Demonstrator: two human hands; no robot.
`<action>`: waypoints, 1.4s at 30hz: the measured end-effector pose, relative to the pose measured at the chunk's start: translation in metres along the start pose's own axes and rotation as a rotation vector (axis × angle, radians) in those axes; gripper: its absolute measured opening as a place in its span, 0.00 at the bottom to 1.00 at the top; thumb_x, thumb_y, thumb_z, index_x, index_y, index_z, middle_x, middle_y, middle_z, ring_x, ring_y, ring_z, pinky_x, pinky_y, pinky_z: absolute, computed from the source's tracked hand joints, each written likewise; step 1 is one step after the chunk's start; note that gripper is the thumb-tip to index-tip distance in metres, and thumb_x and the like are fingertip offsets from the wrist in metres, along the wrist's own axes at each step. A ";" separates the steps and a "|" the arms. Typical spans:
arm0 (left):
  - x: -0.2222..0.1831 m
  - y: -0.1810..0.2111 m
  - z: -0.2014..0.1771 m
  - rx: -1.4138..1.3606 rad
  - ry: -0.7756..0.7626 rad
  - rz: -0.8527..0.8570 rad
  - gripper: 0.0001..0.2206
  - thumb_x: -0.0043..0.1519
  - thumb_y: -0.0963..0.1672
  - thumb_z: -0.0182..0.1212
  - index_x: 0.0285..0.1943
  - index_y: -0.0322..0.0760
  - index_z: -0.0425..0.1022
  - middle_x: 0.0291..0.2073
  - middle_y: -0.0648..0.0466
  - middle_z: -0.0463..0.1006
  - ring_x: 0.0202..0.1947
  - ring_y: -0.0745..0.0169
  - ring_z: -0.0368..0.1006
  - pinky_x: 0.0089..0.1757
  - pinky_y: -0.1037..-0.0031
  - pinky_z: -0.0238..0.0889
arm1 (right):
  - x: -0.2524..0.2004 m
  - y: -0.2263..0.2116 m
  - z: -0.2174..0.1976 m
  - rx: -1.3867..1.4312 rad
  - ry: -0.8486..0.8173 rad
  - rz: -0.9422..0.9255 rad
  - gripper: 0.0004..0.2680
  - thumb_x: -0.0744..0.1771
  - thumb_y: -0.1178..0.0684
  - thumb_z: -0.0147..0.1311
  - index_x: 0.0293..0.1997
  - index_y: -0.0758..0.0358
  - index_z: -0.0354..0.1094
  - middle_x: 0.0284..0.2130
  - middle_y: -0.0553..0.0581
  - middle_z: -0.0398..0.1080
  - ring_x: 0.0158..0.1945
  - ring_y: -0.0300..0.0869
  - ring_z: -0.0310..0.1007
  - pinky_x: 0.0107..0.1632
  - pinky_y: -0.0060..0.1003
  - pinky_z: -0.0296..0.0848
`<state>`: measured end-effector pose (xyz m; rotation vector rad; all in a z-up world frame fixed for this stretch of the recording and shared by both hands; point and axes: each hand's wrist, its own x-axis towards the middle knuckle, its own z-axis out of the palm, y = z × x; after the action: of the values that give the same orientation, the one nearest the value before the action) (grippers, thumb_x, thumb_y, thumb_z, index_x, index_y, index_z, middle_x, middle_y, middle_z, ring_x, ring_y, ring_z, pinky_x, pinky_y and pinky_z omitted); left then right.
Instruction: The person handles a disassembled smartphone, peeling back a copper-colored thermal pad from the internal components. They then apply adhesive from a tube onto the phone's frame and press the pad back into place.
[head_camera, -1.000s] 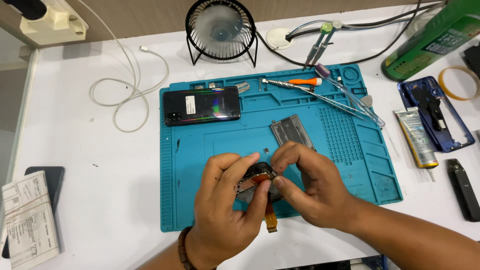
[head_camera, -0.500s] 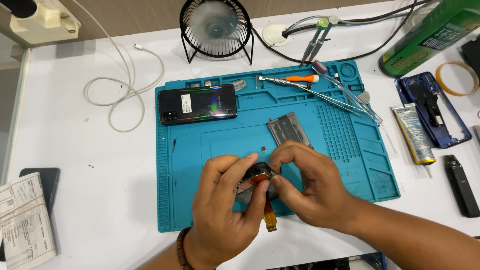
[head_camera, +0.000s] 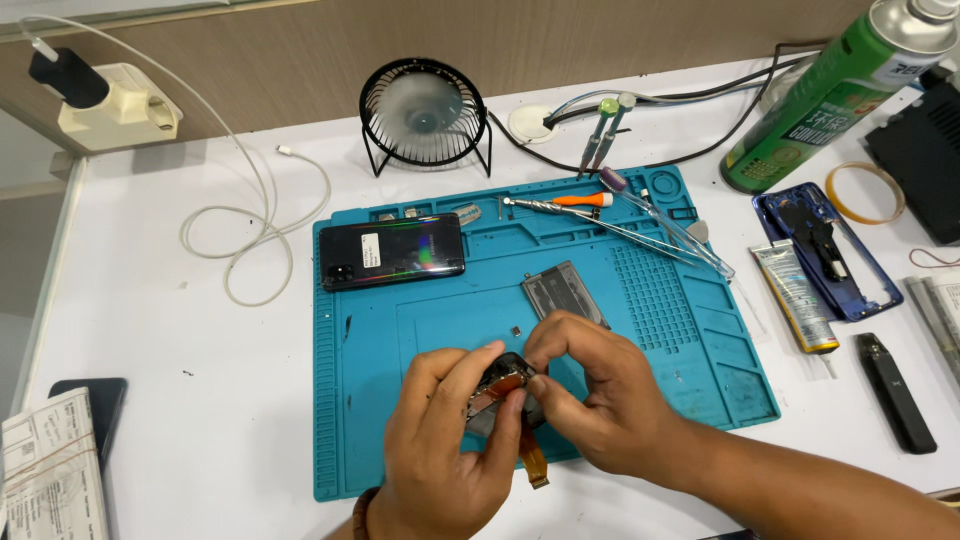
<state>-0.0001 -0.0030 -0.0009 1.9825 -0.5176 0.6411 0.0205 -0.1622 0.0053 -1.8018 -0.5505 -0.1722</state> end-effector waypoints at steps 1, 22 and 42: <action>-0.001 -0.001 0.000 -0.001 -0.002 0.003 0.13 0.58 0.41 0.59 0.51 0.31 0.70 0.38 0.47 0.71 0.32 0.63 0.73 0.32 0.81 0.74 | 0.000 -0.001 0.000 -0.001 0.004 -0.001 0.02 0.61 0.62 0.47 0.30 0.60 0.61 0.25 0.52 0.64 0.29 0.41 0.64 0.35 0.34 0.66; -0.005 -0.017 0.020 -0.108 0.063 -1.038 0.17 0.48 0.42 0.70 0.46 0.36 0.74 0.31 0.50 0.82 0.27 0.61 0.76 0.30 0.75 0.67 | -0.004 0.006 -0.010 0.070 0.035 -0.001 0.02 0.65 0.58 0.48 0.36 0.63 0.61 0.29 0.53 0.64 0.32 0.39 0.63 0.37 0.33 0.66; -0.034 -0.035 0.038 -0.200 0.129 -0.819 0.25 0.44 0.44 0.68 0.51 0.33 0.69 0.43 0.49 0.79 0.35 0.57 0.78 0.35 0.74 0.72 | -0.008 0.011 -0.006 0.102 0.017 0.113 0.01 0.63 0.59 0.46 0.33 0.60 0.61 0.28 0.51 0.64 0.32 0.39 0.61 0.36 0.35 0.63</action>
<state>0.0024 -0.0172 -0.0610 1.7402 0.3070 0.1823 0.0194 -0.1718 -0.0053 -1.7252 -0.4366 -0.0798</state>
